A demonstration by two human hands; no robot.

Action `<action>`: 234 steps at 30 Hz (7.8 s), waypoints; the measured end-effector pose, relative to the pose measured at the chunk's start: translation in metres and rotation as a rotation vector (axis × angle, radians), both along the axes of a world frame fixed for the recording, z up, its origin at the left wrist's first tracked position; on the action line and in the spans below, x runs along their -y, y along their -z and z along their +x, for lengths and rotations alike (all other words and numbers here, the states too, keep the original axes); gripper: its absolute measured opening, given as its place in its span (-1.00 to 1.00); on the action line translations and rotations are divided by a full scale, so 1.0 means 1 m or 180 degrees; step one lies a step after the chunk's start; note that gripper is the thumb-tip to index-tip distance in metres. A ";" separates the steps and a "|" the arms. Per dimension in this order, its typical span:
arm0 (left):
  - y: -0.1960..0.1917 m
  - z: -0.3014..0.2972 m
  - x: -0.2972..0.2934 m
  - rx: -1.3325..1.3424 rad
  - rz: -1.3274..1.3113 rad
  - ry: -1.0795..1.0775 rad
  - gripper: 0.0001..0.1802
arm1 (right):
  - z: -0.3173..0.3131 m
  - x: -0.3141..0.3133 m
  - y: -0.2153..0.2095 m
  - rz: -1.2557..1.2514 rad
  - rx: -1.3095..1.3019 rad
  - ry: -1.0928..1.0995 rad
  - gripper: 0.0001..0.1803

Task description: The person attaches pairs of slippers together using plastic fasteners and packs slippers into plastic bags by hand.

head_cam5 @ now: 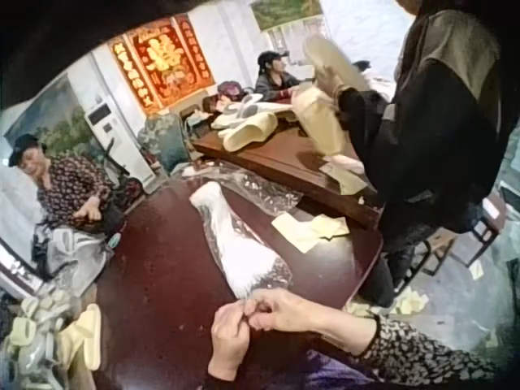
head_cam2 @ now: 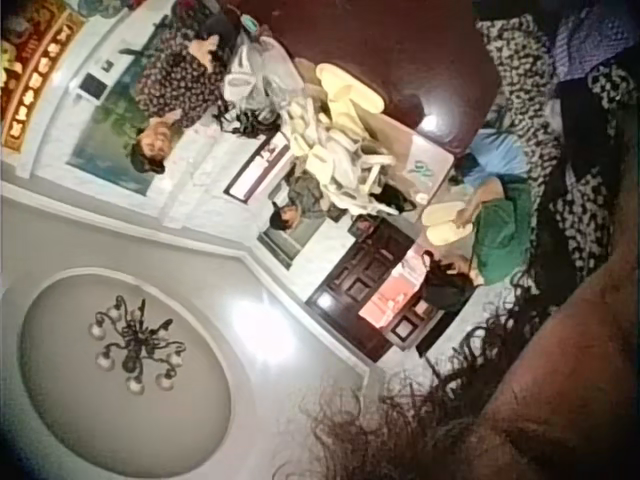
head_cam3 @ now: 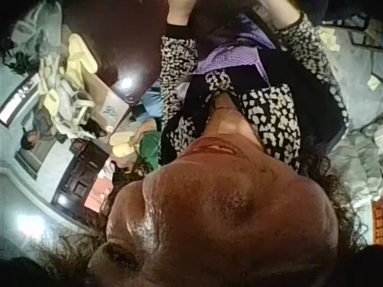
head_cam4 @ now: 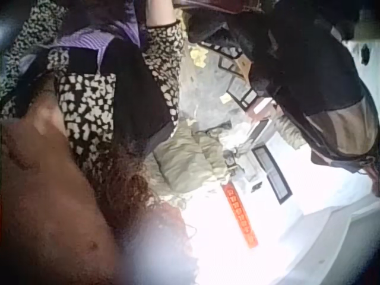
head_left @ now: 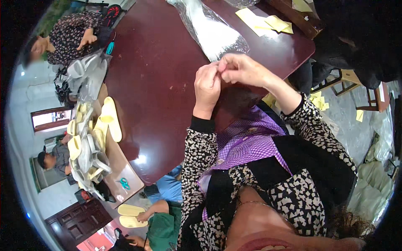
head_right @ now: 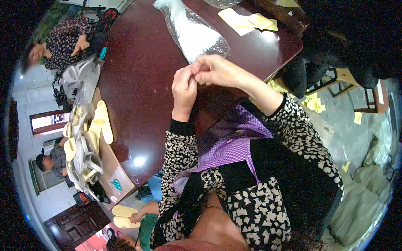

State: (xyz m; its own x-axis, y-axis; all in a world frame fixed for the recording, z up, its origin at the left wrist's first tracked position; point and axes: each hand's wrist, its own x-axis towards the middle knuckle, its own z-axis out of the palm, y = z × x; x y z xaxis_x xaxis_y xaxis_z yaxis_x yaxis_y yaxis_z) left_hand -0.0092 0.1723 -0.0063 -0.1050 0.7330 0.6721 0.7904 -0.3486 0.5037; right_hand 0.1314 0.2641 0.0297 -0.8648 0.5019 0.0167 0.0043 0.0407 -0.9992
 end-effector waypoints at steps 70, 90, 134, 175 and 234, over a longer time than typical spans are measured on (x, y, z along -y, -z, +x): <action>-0.039 0.015 0.333 0.4176 0.1286 -0.1476 -0.86 | -0.085 0.193 -0.018 0.3075 -0.1011 -0.1666 -0.81; -0.041 0.008 0.273 0.3521 0.0737 -0.2194 -0.76 | -0.099 0.091 -0.004 -0.2101 -0.0725 -0.0623 -0.87; 0.015 -0.182 0.231 -0.0111 -0.1577 -0.2771 -0.70 | -0.108 0.052 0.008 -0.1731 -0.0656 -0.0714 -0.85; -0.083 0.027 0.168 0.4257 -0.0417 0.0088 -0.83 | -0.059 0.106 -0.084 -0.1193 -0.1341 -0.0751 -0.87; -0.004 -0.004 0.149 0.0461 -0.1134 -0.0388 -0.92 | -0.024 0.083 0.049 -0.0196 0.0951 0.0016 -0.80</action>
State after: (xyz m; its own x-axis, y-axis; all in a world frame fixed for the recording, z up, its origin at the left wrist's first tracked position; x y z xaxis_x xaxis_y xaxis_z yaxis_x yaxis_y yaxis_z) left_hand -0.0136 0.0238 -0.0026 -0.2806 0.8937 0.3500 0.7271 -0.0401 0.6853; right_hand 0.1072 0.1813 -0.0195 -0.8242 0.4984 -0.2687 0.2985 -0.0208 -0.9542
